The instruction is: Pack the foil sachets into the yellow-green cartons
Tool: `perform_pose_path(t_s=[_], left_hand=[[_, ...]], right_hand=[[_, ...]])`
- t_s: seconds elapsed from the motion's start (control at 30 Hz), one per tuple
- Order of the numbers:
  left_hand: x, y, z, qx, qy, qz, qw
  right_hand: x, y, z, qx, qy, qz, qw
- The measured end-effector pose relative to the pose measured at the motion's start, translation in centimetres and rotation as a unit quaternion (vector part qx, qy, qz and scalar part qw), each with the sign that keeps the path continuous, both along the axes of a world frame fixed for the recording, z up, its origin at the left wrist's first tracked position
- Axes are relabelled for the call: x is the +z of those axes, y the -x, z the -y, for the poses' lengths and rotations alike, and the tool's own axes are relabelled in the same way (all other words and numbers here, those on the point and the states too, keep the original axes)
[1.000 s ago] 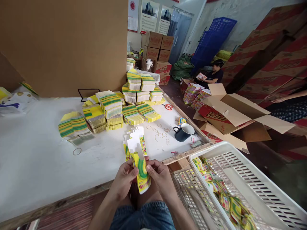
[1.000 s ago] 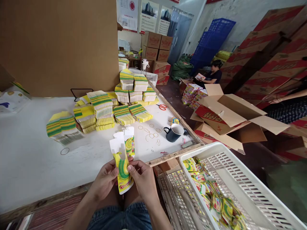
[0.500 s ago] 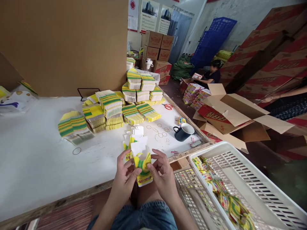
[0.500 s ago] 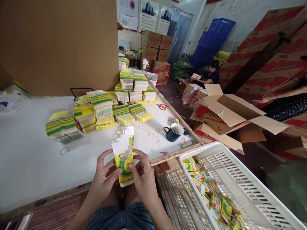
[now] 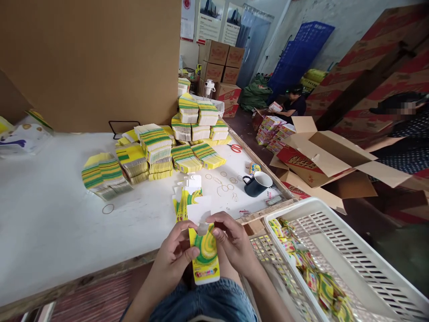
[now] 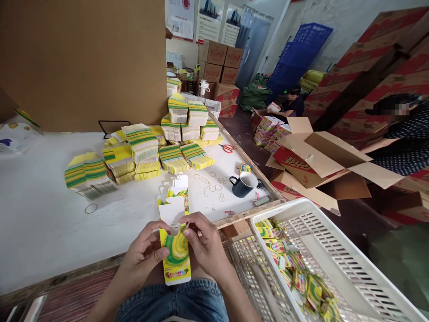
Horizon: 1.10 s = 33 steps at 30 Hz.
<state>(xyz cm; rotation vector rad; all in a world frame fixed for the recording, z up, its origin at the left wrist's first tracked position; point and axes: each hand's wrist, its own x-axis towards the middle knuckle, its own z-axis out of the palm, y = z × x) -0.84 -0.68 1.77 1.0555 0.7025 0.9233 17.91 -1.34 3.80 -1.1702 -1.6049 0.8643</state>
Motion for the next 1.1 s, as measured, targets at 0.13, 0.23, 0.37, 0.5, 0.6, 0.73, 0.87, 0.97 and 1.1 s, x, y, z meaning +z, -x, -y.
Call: perform_pose_path(t_s=[0.13, 0.23, 0.37, 0.5, 0.6, 0.73, 0.87, 0.97, 1.1], left_hand=[[0.1, -0.3, 0.2, -0.011, 0.055, 0.055, 0.997], [-0.1, -0.5, 0.0, -0.014, 0.087, 0.077, 0.993], [-0.2, -0.8, -0.5, 0.005, 0.059, 0.023, 0.998], [-0.3, -1.0, -0.8, 0.025, -0.014, -0.064, 0.998], [-0.1, -1.1, -0.7, -0.005, -0.038, -0.077, 0.996], [0.4, -1.2, -0.4, -0.022, -0.025, -0.056, 0.998], [0.5, -1.3, -0.3, 0.020, -0.014, -0.035, 0.999], [0.2, -1.1, -0.4, 0.022, -0.020, -0.033, 0.999], [-0.1, -1.4, -0.3, 0.031, -0.066, -0.081, 0.994]], right_hand=[[0.2, 0.2, -0.2, 0.005, 0.010, -0.030, 0.999], [0.0, 0.2, -0.2, -0.003, 0.012, -0.039, 0.999], [-0.1, -0.2, -0.1, -0.113, 0.018, -0.086, 0.990], [0.6, -0.7, 0.2, 0.017, 0.153, -0.129, 0.980], [1.1, -0.5, 0.0, 0.034, 0.181, -0.044, 0.982], [1.0, 0.3, -0.3, -0.055, 0.125, 0.116, 0.984], [0.2, 0.9, 0.2, -0.079, 0.087, 0.142, 0.983], [-0.4, 0.5, 0.7, -0.085, 0.042, 0.112, 0.989], [-0.7, 0.4, 0.8, -0.106, -0.013, 0.017, 0.994]])
